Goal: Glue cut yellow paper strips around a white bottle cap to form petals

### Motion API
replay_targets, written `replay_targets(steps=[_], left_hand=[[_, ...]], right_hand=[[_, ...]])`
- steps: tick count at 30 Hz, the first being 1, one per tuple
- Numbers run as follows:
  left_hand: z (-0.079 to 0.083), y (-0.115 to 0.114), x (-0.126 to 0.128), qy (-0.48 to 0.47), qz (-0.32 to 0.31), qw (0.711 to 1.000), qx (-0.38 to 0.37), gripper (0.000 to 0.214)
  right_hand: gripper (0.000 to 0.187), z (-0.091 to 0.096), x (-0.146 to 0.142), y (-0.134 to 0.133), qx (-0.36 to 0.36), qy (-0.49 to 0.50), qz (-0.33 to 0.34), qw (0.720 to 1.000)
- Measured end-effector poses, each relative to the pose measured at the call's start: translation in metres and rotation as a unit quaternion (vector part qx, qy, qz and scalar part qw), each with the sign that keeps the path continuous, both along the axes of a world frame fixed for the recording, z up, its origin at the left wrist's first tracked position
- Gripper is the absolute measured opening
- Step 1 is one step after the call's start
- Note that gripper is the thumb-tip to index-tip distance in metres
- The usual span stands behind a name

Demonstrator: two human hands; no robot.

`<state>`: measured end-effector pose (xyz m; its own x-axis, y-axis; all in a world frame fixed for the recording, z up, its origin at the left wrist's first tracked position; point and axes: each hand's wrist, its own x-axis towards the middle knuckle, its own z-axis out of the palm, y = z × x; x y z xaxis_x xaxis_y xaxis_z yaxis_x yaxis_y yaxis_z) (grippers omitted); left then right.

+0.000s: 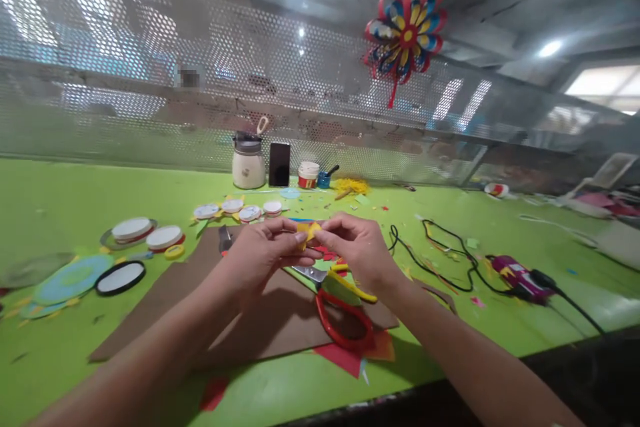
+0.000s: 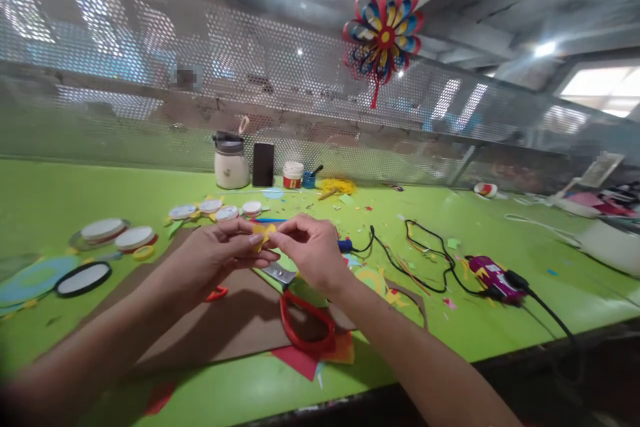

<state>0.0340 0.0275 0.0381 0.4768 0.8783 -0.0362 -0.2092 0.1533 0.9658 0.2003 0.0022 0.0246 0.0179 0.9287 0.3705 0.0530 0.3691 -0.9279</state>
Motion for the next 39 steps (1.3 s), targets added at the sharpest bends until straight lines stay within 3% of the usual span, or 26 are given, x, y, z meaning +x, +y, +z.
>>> replay_targets(steps=[6,15,24,28,32,39], left_hand=[[-0.011,0.003,0.000,0.017,-0.015,1.000,-0.007,0.015],[-0.018,0.000,-0.004,0.015,-0.029,0.999,-0.039,0.013],[-0.023,0.003,-0.005,-0.019,-0.006,0.993,-0.120,0.002],[-0.028,0.007,-0.004,-0.018,0.018,0.990,-0.137,0.011],[-0.032,0.004,-0.001,-0.005,-0.005,0.991,-0.137,0.009],[-0.031,-0.002,0.003,0.001,-0.030,0.989,-0.143,0.012]], right_hand=[[0.018,-0.007,0.002,0.009,-0.042,0.017,0.006,0.999],[0.024,-0.020,0.005,0.011,-0.177,0.140,0.112,0.968],[0.015,-0.019,0.004,0.009,-0.086,0.036,0.038,0.995],[0.014,-0.016,0.008,0.008,-0.051,0.005,0.019,0.999],[0.008,-0.019,0.009,0.007,-0.039,-0.094,0.071,0.992],[0.009,-0.029,0.007,0.007,0.041,-0.255,-0.005,0.966]])
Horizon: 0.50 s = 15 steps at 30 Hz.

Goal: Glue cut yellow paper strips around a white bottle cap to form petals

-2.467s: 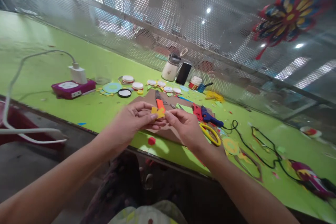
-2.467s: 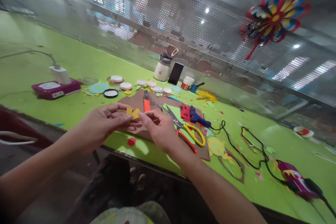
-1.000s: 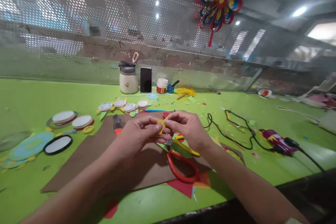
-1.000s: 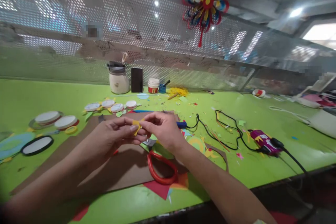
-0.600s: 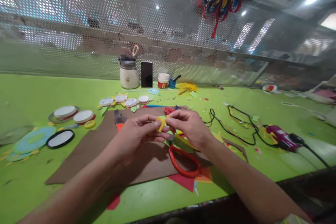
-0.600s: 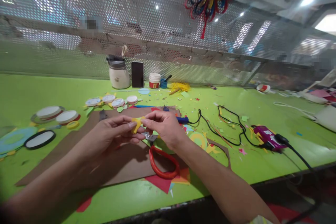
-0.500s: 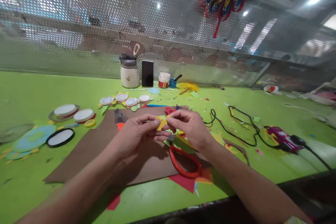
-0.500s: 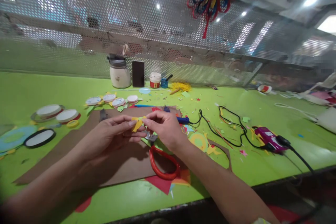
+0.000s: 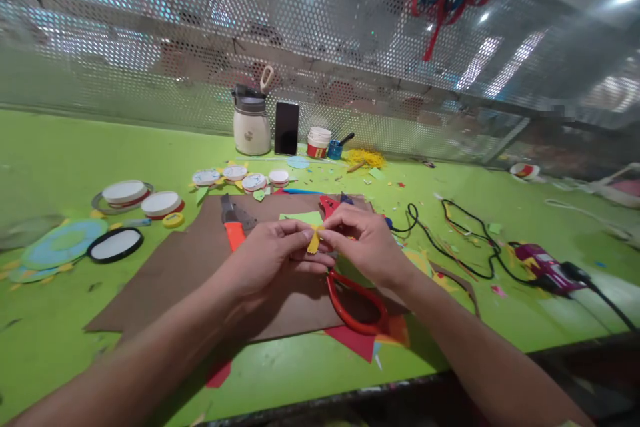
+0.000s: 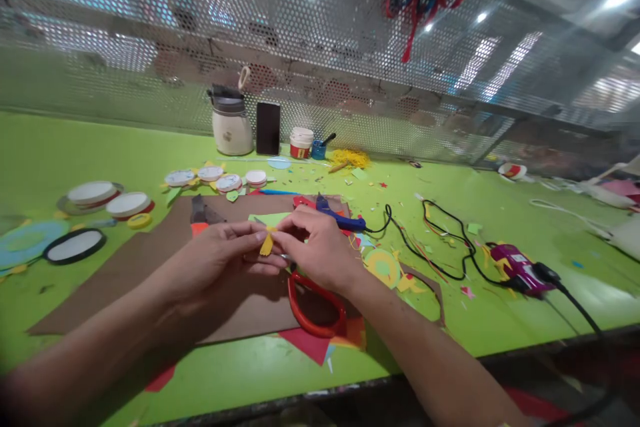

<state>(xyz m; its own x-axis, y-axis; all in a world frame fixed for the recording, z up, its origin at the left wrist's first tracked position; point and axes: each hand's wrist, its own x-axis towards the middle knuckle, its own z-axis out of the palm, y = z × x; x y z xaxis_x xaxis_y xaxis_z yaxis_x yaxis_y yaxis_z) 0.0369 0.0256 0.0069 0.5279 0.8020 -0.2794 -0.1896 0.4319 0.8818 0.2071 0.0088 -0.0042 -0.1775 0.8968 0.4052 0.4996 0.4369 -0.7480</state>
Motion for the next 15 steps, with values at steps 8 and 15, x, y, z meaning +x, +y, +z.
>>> replay_targets(steps=[8,15], left_hand=[[-0.0059,0.0006,0.0004,-0.023,0.004,1.000,-0.006,0.006],[-0.0084,-0.0014,0.0013,0.001,0.020,0.999,0.029,0.005]], right_hand=[[0.009,-0.0020,0.0000,0.0010,0.058,-0.044,-0.008,0.997],[0.004,0.0022,0.0044,0.0025,0.078,-0.045,-0.015,0.996]])
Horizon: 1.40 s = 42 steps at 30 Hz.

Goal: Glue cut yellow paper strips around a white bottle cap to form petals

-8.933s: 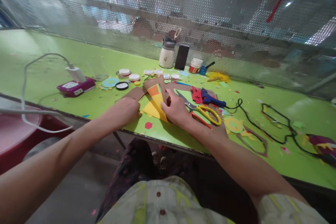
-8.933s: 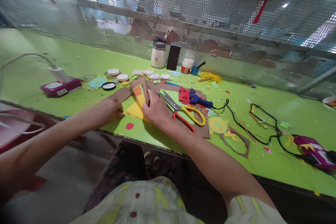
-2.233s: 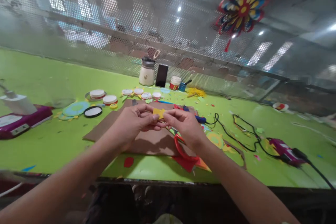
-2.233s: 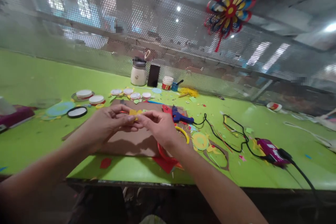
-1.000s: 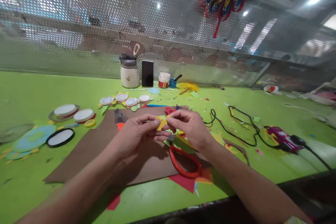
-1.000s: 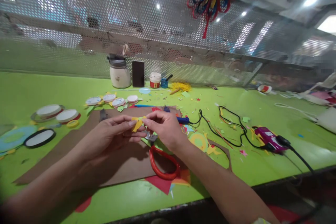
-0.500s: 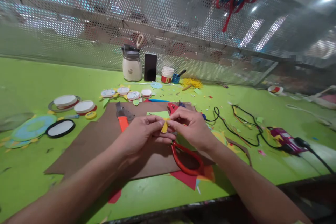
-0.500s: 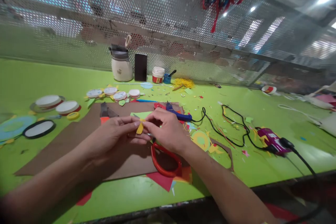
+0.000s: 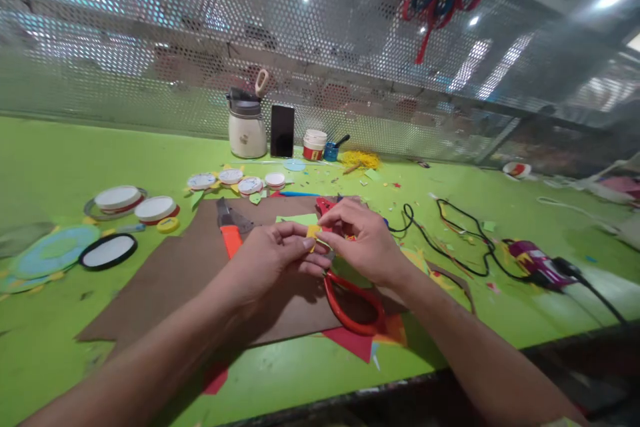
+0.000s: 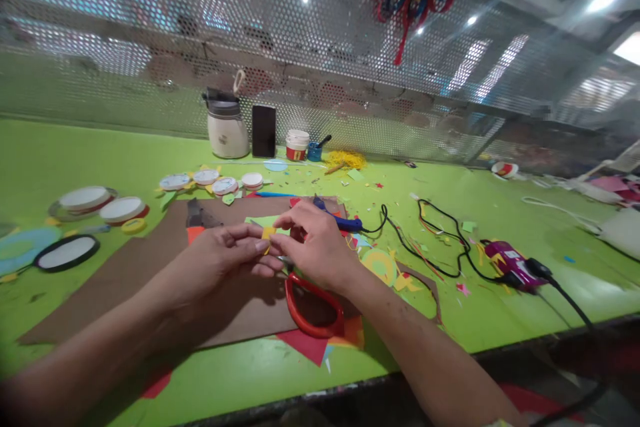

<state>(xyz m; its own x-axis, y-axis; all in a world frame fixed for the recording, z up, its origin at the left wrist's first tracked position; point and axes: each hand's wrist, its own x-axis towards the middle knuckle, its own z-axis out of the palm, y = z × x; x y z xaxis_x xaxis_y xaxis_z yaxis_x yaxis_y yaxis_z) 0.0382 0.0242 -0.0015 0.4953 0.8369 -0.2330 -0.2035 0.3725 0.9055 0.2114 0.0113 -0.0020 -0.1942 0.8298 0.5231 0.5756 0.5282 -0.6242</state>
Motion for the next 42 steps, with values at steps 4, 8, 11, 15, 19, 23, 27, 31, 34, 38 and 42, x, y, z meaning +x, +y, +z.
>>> replay_targets(steps=[4,8,11,15,19,23,27,31,34,38,42], left_hand=[[-0.001,-0.001,0.001,-0.011,0.010,1.000,0.021,0.006],[0.001,0.000,0.001,-0.017,0.022,0.999,0.035,0.009],[0.002,0.000,0.001,0.001,0.028,0.998,0.054,0.006],[0.003,0.000,0.001,0.002,0.009,0.998,0.066,0.007],[0.004,0.000,0.000,0.006,0.012,0.998,0.065,0.009],[0.003,0.001,0.000,0.018,0.022,0.998,0.052,0.008],[0.001,0.000,-0.002,0.001,0.009,0.999,0.036,0.010],[0.003,-0.001,-0.004,-0.008,-0.016,0.999,0.037,0.013],[0.006,-0.001,-0.005,-0.013,-0.035,0.999,0.021,0.013],[0.009,-0.002,-0.006,-0.024,-0.062,0.998,0.006,0.014],[0.012,-0.003,-0.008,-0.039,-0.073,0.997,-0.002,0.013]], right_hand=[[0.033,0.005,0.002,-0.006,0.023,-0.022,0.042,0.999],[0.038,0.005,-0.004,-0.013,0.034,-0.112,0.074,0.990],[0.039,0.003,-0.008,-0.014,0.021,-0.136,0.084,0.987],[0.039,0.001,-0.007,-0.015,0.020,-0.132,0.082,0.988],[0.036,0.001,-0.005,-0.015,0.024,-0.116,0.084,0.989],[0.034,0.001,-0.001,-0.013,0.040,-0.084,0.075,0.993],[0.032,0.003,0.003,-0.011,0.045,-0.085,0.078,0.992],[0.029,0.005,0.006,-0.009,0.077,-0.081,0.088,0.990],[0.025,0.004,0.007,-0.008,0.125,-0.074,0.088,0.986],[0.019,0.001,0.008,-0.006,0.163,-0.059,0.094,0.980],[0.017,0.001,0.009,-0.005,0.165,-0.045,0.095,0.981]])
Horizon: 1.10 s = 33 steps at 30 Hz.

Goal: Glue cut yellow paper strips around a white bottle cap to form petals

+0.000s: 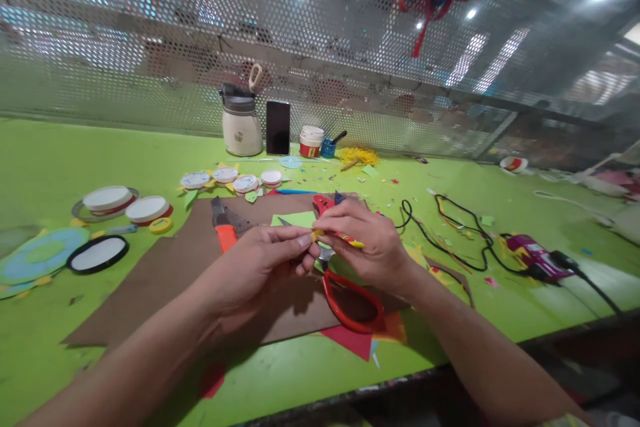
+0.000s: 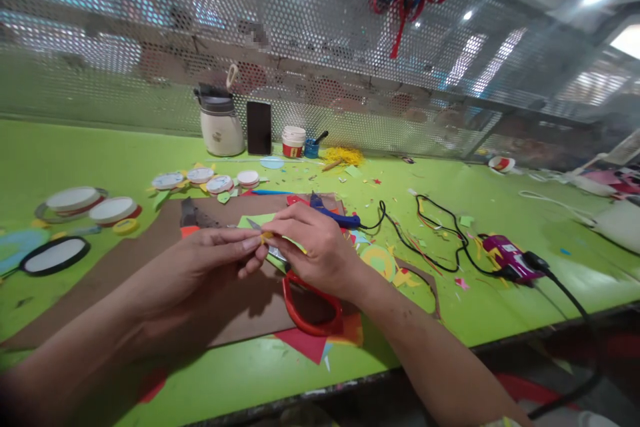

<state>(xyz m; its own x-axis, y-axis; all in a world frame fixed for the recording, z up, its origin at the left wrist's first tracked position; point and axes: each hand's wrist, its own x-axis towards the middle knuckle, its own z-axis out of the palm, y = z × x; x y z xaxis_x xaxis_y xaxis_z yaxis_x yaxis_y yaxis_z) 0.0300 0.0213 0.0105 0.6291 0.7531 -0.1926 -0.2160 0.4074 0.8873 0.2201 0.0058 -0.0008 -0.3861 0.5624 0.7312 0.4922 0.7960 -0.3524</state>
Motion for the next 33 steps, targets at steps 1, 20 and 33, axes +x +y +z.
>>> replay_targets(steps=[1,20,33], left_hand=[[0.001,0.000,0.000,-0.001,-0.001,1.000,-0.001,0.013],[0.000,-0.001,0.002,0.076,0.021,0.996,0.052,0.020],[0.001,-0.004,0.005,0.223,0.141,0.938,0.225,0.018]], right_hand=[[0.017,0.000,0.000,0.000,-0.001,0.002,0.001,1.000],[0.014,-0.002,-0.004,-0.002,-0.058,0.011,0.002,0.998],[0.014,0.000,-0.016,-0.008,-0.252,0.169,-0.085,0.949]])
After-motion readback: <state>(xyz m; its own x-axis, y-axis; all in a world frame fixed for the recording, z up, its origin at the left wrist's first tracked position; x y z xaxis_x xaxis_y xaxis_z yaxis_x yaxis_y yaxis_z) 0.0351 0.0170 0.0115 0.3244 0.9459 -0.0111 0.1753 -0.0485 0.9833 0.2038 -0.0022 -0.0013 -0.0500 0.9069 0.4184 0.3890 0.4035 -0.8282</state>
